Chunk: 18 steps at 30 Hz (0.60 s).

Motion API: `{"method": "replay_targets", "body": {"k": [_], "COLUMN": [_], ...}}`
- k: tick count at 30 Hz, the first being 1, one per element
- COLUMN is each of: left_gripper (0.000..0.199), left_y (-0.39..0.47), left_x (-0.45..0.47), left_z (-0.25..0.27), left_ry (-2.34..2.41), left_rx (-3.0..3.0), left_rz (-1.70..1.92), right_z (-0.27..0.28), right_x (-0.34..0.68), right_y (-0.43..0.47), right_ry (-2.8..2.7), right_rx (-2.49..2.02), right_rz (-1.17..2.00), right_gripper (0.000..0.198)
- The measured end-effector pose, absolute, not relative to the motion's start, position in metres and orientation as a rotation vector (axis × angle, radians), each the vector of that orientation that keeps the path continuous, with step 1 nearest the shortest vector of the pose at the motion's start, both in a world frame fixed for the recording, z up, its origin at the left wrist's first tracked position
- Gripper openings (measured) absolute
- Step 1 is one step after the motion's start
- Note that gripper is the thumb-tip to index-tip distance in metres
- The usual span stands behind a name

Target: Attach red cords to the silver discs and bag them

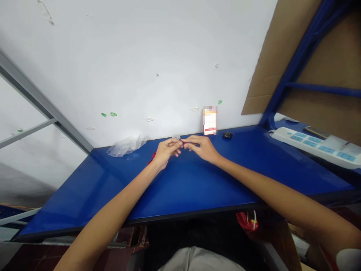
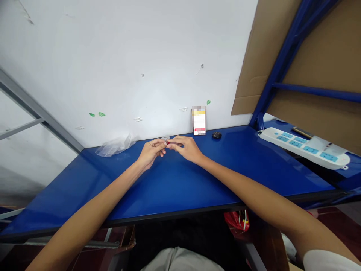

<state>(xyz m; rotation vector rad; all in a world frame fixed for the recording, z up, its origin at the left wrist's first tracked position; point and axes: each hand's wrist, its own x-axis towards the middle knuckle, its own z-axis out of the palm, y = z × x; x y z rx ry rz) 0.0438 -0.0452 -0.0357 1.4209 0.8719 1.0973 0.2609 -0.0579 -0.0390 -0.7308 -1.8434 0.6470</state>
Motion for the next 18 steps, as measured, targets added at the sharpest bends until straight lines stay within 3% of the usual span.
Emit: {"method": "replay_targets", "body": {"k": [5, 11, 18], "left_gripper": [0.048, 0.042, 0.037], "left_y": [-0.042, -0.042, -0.045], "left_x": [0.041, 0.041, 0.039], "left_z": [-0.037, -0.035, -0.024], "left_ry": [0.851, 0.812, 0.948], "left_rx": [1.419, 1.468, 1.934], "left_rz": [1.077, 0.955, 1.102], "right_z": [-0.039, -0.034, -0.030], "right_x": [0.263, 0.269, 0.277], "right_y": [-0.055, -0.053, -0.053], "right_ry": [-1.830, -1.984, -2.190], "right_rx": [-0.730, -0.802, -0.908], "right_rz": [0.689, 0.384, 0.122], "right_gripper": [0.033, 0.024, 0.017]}}
